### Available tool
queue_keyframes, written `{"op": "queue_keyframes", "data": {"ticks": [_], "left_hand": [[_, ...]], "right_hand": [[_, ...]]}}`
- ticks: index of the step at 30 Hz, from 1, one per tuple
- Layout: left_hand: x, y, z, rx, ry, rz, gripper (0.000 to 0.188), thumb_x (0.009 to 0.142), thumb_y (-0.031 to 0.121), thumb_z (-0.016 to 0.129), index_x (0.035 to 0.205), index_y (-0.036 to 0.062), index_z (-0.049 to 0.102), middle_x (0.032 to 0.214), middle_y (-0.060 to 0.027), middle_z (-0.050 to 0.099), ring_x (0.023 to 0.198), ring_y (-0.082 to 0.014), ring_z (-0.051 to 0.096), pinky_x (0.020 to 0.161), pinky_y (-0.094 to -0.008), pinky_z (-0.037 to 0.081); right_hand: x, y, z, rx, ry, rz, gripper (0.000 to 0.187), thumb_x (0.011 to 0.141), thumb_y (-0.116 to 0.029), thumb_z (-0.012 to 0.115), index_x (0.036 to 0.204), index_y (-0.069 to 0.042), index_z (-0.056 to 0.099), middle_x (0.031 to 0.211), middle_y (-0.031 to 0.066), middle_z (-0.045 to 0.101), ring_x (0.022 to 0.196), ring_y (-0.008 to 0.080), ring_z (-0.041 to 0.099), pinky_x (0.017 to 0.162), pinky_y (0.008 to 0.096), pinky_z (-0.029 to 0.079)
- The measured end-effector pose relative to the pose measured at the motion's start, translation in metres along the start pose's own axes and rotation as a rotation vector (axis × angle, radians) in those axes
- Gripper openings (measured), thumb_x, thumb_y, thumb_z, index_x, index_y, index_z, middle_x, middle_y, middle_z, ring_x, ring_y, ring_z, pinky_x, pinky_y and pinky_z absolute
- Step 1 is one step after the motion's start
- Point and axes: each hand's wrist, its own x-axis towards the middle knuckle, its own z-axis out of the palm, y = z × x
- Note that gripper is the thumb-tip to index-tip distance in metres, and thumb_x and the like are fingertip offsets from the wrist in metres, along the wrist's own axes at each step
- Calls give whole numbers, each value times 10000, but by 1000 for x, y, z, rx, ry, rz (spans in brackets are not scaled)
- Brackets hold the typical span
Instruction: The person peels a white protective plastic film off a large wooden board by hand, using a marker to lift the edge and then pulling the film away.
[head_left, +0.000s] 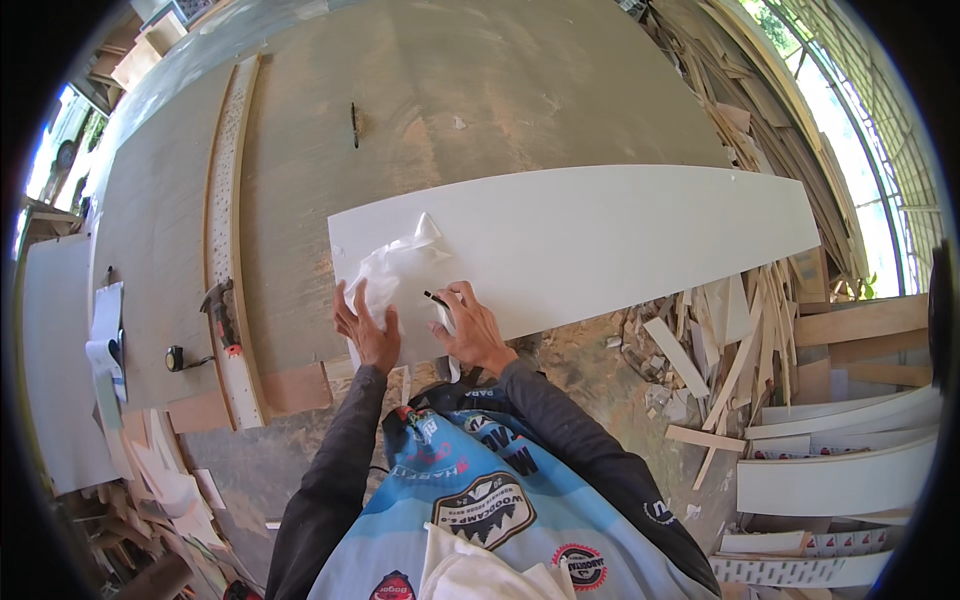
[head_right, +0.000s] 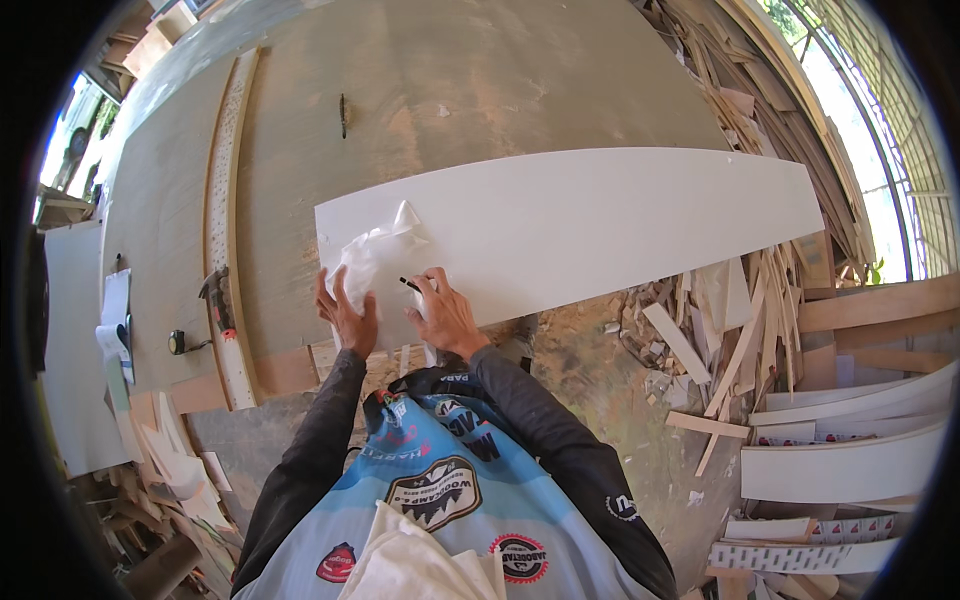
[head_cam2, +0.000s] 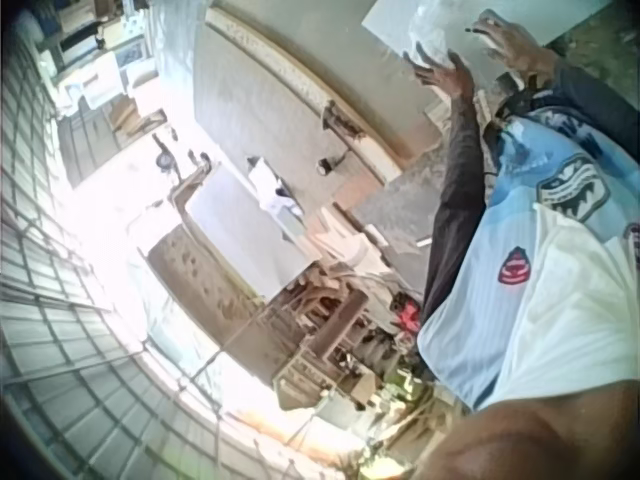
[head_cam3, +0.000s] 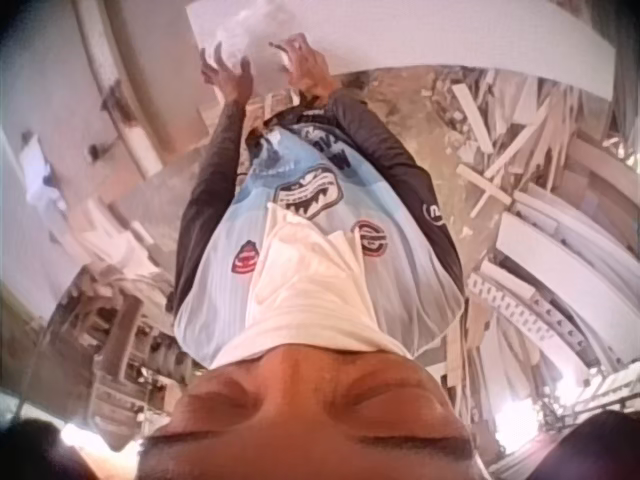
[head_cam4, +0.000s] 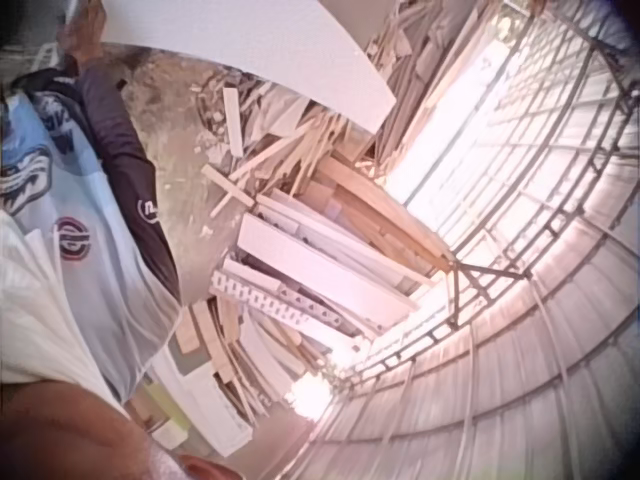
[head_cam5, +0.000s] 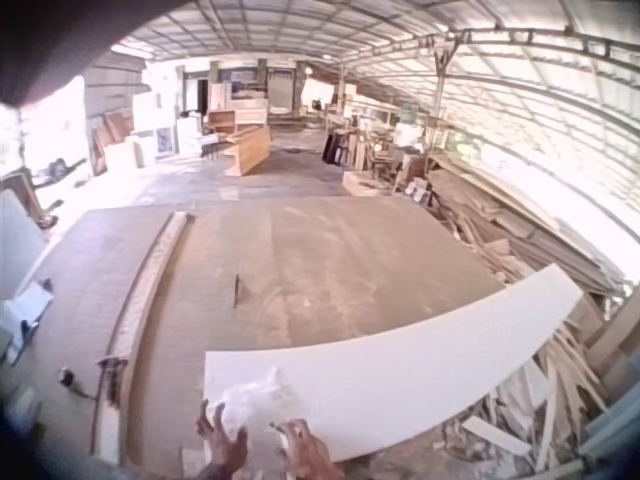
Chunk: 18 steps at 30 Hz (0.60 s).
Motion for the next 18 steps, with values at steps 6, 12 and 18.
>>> {"op": "queue_keyframes", "data": {"ticks": [6, 12, 18], "left_hand": [[43, 23, 21, 8, -211, 15, 1095, 765, 498, 760, 1591, 154, 130, 1631, -211, 30, 1506, -396, 22, 1153, -574, 95], [86, 53, 56, 63, -389, 283, 924, 798, 517, 728, 1556, 205, 300, 1619, -202, 117, 1495, -397, 110, 1142, -577, 160], [100, 42, 88, -122, -325, 533, 265, 880, 175, 652, 1107, 44, 620, 1174, -164, 545, 1168, -348, 470, 1006, -457, 384]], "right_hand": [[5, 17, 12, -170, -65, 12, 351, 865, -211, 701, 1152, -38, 598, 1148, 132, 526, 909, 354, 640, 768, 465, 517], [-5, 32, -12, -153, 38, 122, 342, 864, -264, 716, 1108, -42, 626, 1074, 112, 563, 912, 330, 643, 766, 459, 517], [-28, 21, -42, -143, -88, -98, 358, 816, -270, 760, 1098, -81, 645, 1116, 91, 564, 926, 346, 638, 787, 451, 517]]}}
